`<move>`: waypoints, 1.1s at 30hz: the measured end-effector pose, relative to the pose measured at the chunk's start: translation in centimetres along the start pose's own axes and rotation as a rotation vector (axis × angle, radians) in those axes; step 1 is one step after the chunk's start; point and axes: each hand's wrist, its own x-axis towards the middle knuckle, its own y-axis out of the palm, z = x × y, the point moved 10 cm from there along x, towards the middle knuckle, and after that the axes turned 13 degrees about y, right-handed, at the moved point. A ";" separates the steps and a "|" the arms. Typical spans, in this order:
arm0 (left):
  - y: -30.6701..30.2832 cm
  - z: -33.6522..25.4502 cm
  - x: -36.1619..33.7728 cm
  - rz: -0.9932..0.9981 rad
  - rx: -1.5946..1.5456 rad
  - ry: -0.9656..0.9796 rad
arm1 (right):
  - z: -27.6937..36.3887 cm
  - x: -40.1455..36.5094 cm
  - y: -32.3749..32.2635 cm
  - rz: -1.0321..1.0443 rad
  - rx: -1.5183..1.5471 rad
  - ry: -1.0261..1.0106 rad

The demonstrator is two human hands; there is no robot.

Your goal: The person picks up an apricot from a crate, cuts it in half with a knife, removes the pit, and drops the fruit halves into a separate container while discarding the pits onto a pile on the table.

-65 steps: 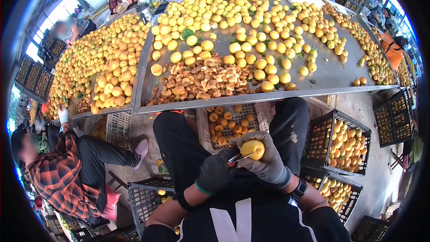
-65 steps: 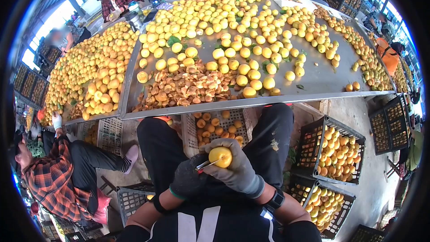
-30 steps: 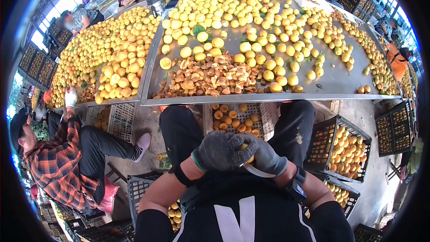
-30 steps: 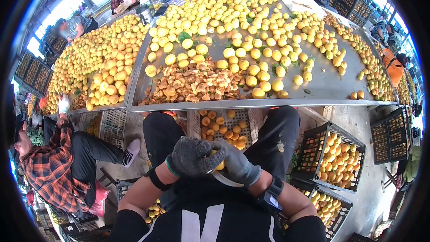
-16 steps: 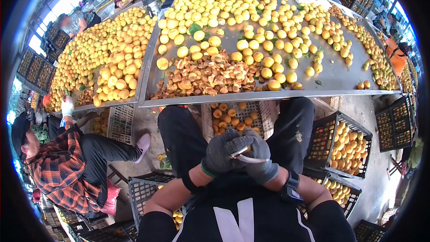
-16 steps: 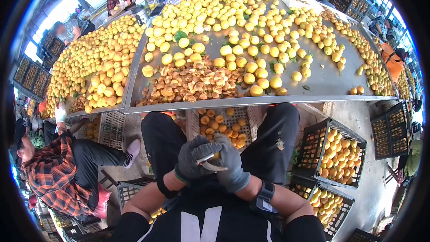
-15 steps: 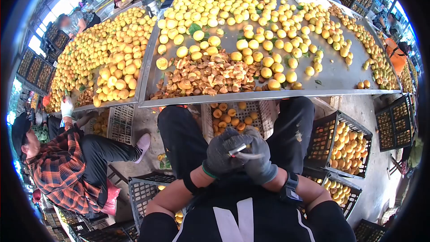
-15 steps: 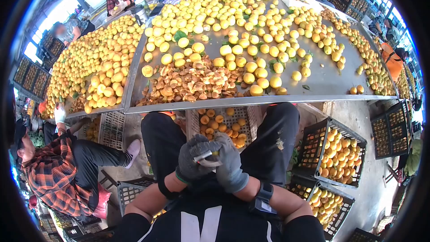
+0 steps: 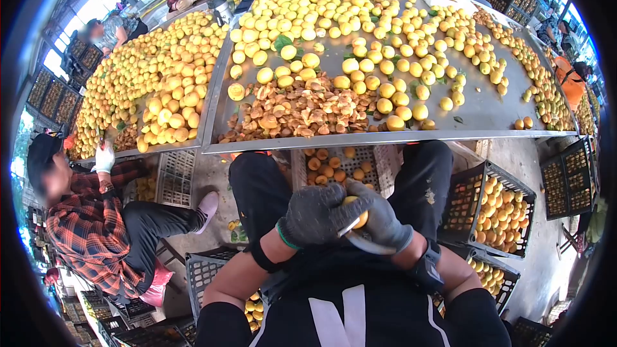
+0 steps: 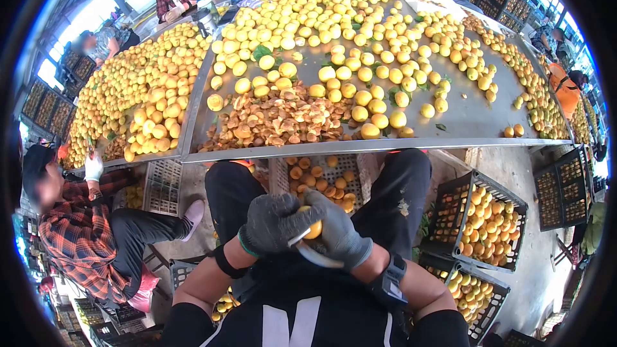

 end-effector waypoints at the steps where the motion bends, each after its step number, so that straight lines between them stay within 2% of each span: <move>1: 0.1 -0.6 0.0 0.008 0.011 0.048 | 2.5 -0.8 -0.2 -0.047 -0.096 -0.152; 2: 0.3 -1.2 -0.1 0.018 0.020 0.099 | 4.3 -1.7 -0.2 -0.098 -0.191 -0.303; 4: 0.9 -1.3 -0.3 -0.007 0.006 0.056 | 3.4 -2.0 -0.1 -0.149 -0.207 -0.293; 6: 1.1 0.2 -0.9 -0.150 -0.140 -0.114 | 2.4 -2.2 -1.2 -0.352 -0.160 -0.192; 7: 0.9 -0.2 -0.7 -0.199 -0.120 -0.093 | 0.2 -1.8 -1.5 -0.408 -0.121 -0.040; 8: 1.1 -0.3 -0.5 -0.199 -0.122 -0.093 | -0.2 -1.6 -1.6 -0.409 -0.121 -0.037; 10: 1.0 0.0 -0.4 -0.239 -0.174 -0.183 | 1.7 -2.7 -1.8 -0.582 -0.441 -0.267; 11: 1.1 -0.1 -0.3 -0.238 -0.173 -0.180 | 0.0 -2.2 -2.2 -0.571 -0.233 -0.172; 12: 1.2 0.5 -0.6 -0.286 -0.230 -0.259 | -0.1 -1.8 -1.9 -0.577 -0.232 -0.172; 13: 1.3 1.1 -1.0 -0.335 -0.287 -0.340 | 0.8 -2.1 -2.3 -0.699 -0.297 -0.230; 14: 1.5 1.1 -0.8 -0.335 -0.289 -0.337 | 1.7 -2.5 -2.6 -0.821 -0.362 -0.291; 17: 2.2 2.9 -2.5 -0.511 -0.447 -0.574 | 3.1 -1.9 -2.4 -0.855 -0.410 -0.401; 18: 2.5 2.7 -2.2 -0.512 -0.446 -0.575 | 3.5 -1.9 -2.3 -0.896 -0.456 -0.459; 20: 4.8 4.5 -4.6 -0.703 -0.812 -0.931 | 4.3 -0.9 -2.7 -0.869 -0.462 -0.493; 21: 6.1 5.0 -5.0 -0.756 -0.978 -0.987 | 3.4 0.4 -3.1 -0.792 -0.363 -0.435; 22: 6.0 5.4 -5.2 -0.763 -0.973 -0.982 | 2.5 1.5 -3.3 -0.708 -0.267 -0.377; 23: 6.1 5.7 -5.3 -0.703 -0.931 -1.001 | 1.4 1.8 -3.8 -0.760 -0.192 -0.253; 24: 6.3 6.1 -5.4 -0.634 -0.891 -1.020 | 2.9 1.5 -4.1 -0.765 -0.191 -0.255; 25: 5.0 6.3 -4.5 -0.577 -0.692 -0.865 | -0.7 2.8 -3.9 -0.526 0.432 0.138; 26: 4.8 6.8 -4.8 -0.574 -0.694 -0.868 | -3.7 3.1 0.0 -0.229 1.029 0.527; 27: 2.0 5.5 -1.6 -0.387 -0.334 -0.522 | -4.2 2.6 -0.3 -0.231 1.028 0.529; 28: 1.1 2.8 0.8 -0.194 0.018 -0.171 | -3.5 2.0 -1.8 -0.248 0.719 0.354; 30: 1.2 2.5 0.8 -0.158 -0.070 -0.178 | -0.3 0.6 -2.6 -0.263 0.099 0.011; 31: 1.4 2.5 1.0 -0.129 -0.123 -0.209 | 1.4 -0.3 -3.1 -0.345 -0.123 -0.059; 32: 1.8 2.7 1.1 -0.100 -0.174 -0.239 | 1.0 -0.3 -2.9 -0.348 -0.121 -0.059; 33: 1.8 2.7 1.4 -0.145 -0.194 -0.216 | 0.2 -0.7 -3.1 -0.446 -0.201 -0.053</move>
